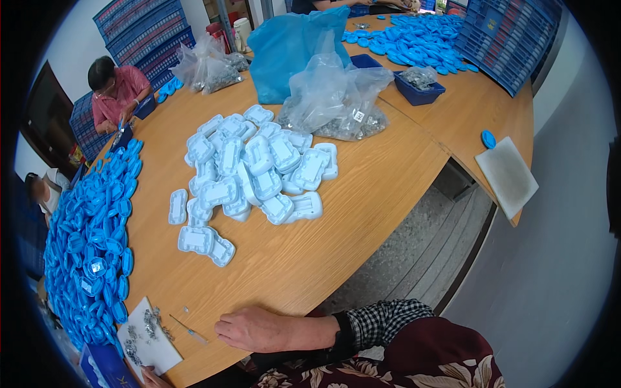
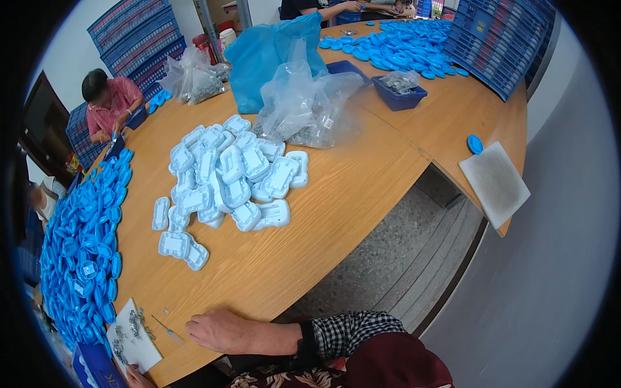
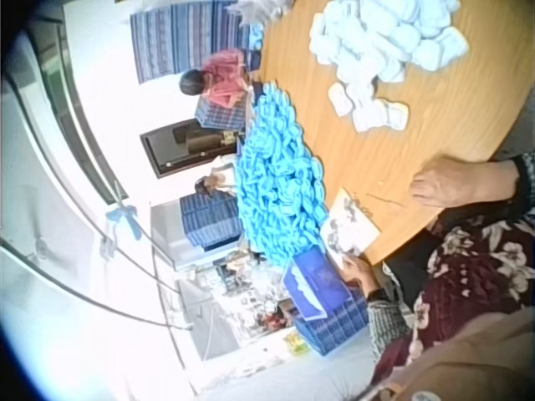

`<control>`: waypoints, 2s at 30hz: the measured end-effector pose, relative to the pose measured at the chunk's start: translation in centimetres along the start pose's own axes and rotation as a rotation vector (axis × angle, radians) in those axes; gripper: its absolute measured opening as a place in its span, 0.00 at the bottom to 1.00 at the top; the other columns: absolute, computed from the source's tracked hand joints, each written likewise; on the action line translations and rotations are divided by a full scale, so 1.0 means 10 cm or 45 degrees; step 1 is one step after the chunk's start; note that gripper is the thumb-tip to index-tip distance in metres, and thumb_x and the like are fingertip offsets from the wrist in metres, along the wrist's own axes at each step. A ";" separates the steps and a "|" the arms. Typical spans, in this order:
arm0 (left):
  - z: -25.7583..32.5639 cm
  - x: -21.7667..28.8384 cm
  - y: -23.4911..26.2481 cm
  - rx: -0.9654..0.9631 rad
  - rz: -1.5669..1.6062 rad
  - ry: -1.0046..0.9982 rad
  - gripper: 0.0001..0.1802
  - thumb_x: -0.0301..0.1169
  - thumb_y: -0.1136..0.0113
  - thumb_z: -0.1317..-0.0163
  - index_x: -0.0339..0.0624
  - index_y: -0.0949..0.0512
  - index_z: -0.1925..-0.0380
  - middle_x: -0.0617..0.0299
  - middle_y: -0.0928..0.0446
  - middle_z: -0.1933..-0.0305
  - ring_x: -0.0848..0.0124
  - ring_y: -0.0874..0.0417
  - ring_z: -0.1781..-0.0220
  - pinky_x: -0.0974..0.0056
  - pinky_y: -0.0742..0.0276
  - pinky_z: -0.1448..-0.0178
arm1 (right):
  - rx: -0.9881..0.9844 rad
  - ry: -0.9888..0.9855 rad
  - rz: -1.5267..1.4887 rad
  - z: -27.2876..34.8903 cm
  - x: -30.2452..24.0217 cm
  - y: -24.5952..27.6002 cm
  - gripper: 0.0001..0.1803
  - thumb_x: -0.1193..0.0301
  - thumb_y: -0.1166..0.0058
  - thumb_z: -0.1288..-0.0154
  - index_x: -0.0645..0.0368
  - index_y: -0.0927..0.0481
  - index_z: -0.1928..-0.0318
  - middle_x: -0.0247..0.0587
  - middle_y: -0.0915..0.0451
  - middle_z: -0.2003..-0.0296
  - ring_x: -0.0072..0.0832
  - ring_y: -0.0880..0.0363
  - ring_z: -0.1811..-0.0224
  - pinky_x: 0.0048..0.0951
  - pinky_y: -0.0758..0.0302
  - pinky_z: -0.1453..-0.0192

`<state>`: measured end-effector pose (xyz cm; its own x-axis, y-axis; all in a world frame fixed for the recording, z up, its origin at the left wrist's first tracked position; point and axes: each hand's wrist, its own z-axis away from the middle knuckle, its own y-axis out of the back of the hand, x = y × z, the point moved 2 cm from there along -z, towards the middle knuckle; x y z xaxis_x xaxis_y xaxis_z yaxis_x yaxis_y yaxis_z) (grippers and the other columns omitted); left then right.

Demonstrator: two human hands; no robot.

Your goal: Manually assembling small plastic housings by inserting internal metal pin components using a tool.

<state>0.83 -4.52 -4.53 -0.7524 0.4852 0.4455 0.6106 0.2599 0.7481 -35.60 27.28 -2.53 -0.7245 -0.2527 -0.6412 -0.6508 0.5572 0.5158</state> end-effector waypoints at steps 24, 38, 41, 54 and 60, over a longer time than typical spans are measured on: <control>0.00 0.00 0.01 0.022 -0.131 -0.028 0.25 0.45 0.47 0.26 0.28 0.16 0.59 0.42 0.15 0.65 0.56 0.17 0.68 0.56 0.21 0.61 | -0.001 -0.056 -0.042 -0.03 -0.02 0.01 0.09 0.70 0.44 0.33 0.62 0.27 0.65 0.44 0.24 0.69 0.41 0.20 0.65 0.39 0.21 0.63; 0.06 0.27 0.03 -0.089 0.132 0.029 0.29 0.46 0.54 0.22 0.26 0.18 0.60 0.43 0.15 0.64 0.55 0.18 0.65 0.55 0.22 0.58 | 0.054 -0.303 -0.226 -0.08 0.00 0.07 0.08 0.70 0.41 0.32 0.60 0.24 0.58 0.43 0.22 0.71 0.42 0.20 0.71 0.41 0.23 0.67; 0.09 0.34 0.09 -0.114 0.115 0.015 0.30 0.47 0.55 0.22 0.26 0.18 0.60 0.42 0.16 0.64 0.54 0.18 0.64 0.54 0.22 0.57 | 0.080 -0.327 -0.268 -0.09 0.00 0.07 0.08 0.70 0.41 0.32 0.60 0.24 0.59 0.43 0.21 0.70 0.42 0.20 0.71 0.40 0.24 0.67; 0.09 0.33 0.13 -0.225 0.079 -0.001 0.30 0.46 0.61 0.21 0.26 0.20 0.59 0.41 0.17 0.64 0.52 0.19 0.63 0.53 0.23 0.54 | 0.007 -0.410 -0.155 -0.15 -0.07 0.07 0.07 0.69 0.44 0.30 0.59 0.23 0.59 0.44 0.21 0.70 0.44 0.19 0.69 0.41 0.25 0.66; 0.10 0.29 0.22 -0.204 0.189 0.035 0.28 0.44 0.59 0.21 0.27 0.19 0.60 0.43 0.17 0.64 0.55 0.19 0.65 0.54 0.23 0.56 | 0.287 -0.555 0.442 -0.53 -0.21 1.17 0.09 0.69 0.37 0.37 0.53 0.26 0.69 0.36 0.23 0.75 0.32 0.21 0.74 0.33 0.25 0.69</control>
<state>0.20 -1.67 -2.11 -0.6650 0.4849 0.5680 0.6696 0.0501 0.7411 -42.89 30.15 7.83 -0.6951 0.2954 -0.6554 -0.2938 0.7153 0.6341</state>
